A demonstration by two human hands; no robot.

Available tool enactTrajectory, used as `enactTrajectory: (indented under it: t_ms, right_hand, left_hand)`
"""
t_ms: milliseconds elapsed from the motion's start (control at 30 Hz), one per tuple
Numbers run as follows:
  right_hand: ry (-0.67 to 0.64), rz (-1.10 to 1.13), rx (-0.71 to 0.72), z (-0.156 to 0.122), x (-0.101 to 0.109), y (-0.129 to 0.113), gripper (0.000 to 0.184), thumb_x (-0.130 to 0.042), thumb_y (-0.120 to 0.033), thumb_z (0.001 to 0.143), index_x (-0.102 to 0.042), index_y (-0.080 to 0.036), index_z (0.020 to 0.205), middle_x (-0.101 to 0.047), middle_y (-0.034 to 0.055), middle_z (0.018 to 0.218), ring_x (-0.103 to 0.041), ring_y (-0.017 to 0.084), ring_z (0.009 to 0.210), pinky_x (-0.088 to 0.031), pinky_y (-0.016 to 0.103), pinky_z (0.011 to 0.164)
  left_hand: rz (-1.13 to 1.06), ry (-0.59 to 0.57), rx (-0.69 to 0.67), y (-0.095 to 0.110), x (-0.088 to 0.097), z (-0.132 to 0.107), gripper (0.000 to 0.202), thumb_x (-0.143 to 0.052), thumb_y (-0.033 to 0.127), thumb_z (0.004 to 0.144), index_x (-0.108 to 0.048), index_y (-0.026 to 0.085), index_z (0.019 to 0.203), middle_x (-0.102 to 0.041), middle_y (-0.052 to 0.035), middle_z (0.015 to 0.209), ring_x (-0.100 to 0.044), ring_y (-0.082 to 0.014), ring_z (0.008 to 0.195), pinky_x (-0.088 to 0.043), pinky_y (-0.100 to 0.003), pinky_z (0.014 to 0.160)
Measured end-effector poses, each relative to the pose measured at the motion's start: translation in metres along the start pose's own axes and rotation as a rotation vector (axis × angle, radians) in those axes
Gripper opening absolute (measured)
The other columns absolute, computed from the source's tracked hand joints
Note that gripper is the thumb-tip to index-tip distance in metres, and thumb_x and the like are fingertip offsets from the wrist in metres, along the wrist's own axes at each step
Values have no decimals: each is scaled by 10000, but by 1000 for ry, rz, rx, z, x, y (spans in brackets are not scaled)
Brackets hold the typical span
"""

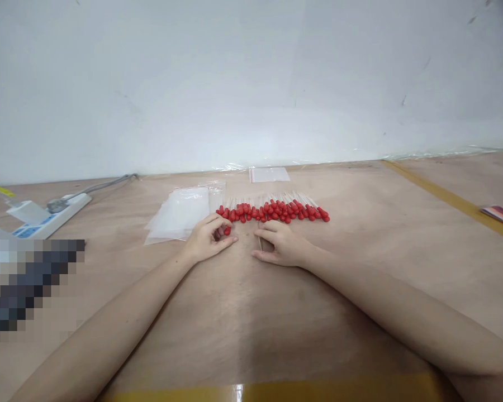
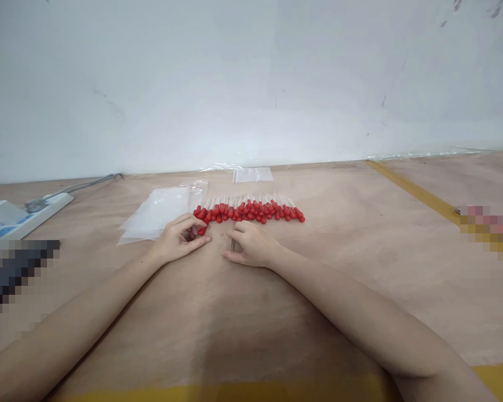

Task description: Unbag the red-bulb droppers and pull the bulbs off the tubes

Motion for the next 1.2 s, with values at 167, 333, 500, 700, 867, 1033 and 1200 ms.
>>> enactTrajectory:
  t_ms: [167, 333, 500, 700, 867, 1033, 1200]
  right_hand:
    - [-66, 26, -8, 3, -3, -1, 466, -576, -471, 726, -593, -107, 1016, -553, 109, 894, -501, 193, 825, -442, 324, 731]
    - [-107, 35, -11, 5, -4, 2, 531, -568, -535, 708, -577, -116, 1035, -521, 119, 948, -475, 211, 854, -435, 360, 748]
    - [-99, 58, -9, 2, -3, 2, 624, -568, -565, 695, -525, -120, 1131, -491, 131, 992, -470, 227, 885, -434, 388, 764]
    - [67, 96, -149, 0, 20, 11, 403, -501, -434, 805, -552, -146, 1083, -523, 97, 923, -501, 191, 859, -437, 347, 779]
    - [244, 39, -237, -9, 43, 31, 182, -503, -305, 815, -615, -172, 870, -568, 58, 805, -529, 163, 773, -440, 315, 735]
    - [449, -12, -293, -27, 53, 42, 194, -516, -299, 803, -615, -191, 930, -566, 73, 874, -539, 178, 826, -455, 332, 741]
    - [392, -237, -185, -29, 53, 29, 466, -543, -423, 782, -518, -190, 1185, -449, 142, 1239, -424, 264, 1123, -368, 418, 903]
  left_hand:
    - [1, 44, 0, 0, 3, -1, 236, -606, 341, 743, -586, 171, 906, -541, -31, 840, -506, -106, 663, -445, -222, 586]
    - [94, 174, 57, -3, 11, 6, 159, -564, 315, 776, -599, 178, 849, -587, -31, 822, -529, -151, 795, -430, -276, 742]
    - [262, 118, 123, -6, 8, 29, 211, -575, 394, 756, -596, 187, 795, -580, -18, 763, -514, -172, 766, -406, -312, 755]
    - [340, 32, 185, -9, -6, 54, 296, -621, 465, 700, -606, 185, 795, -601, -29, 783, -533, -204, 793, -389, -331, 740]
    - [207, 86, 247, -13, -5, 50, 213, -551, 377, 774, -621, 176, 772, -627, -26, 747, -546, -166, 712, -397, -276, 642]
    - [16, 225, 347, -10, 19, 23, 211, -515, 353, 801, -617, 179, 865, -640, -11, 766, -549, -139, 680, -400, -239, 585]
    - [-102, 209, 241, 8, 14, 1, 210, -548, 335, 794, -618, 187, 926, -650, -16, 853, -564, -146, 757, -433, -266, 693]
Point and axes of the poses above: each hand's wrist, its own z-axis towards the middle knuckle, its own x-axis out of the back of the hand, y = z × x, the point moved 5 cm from there along z, towards the middle knuckle
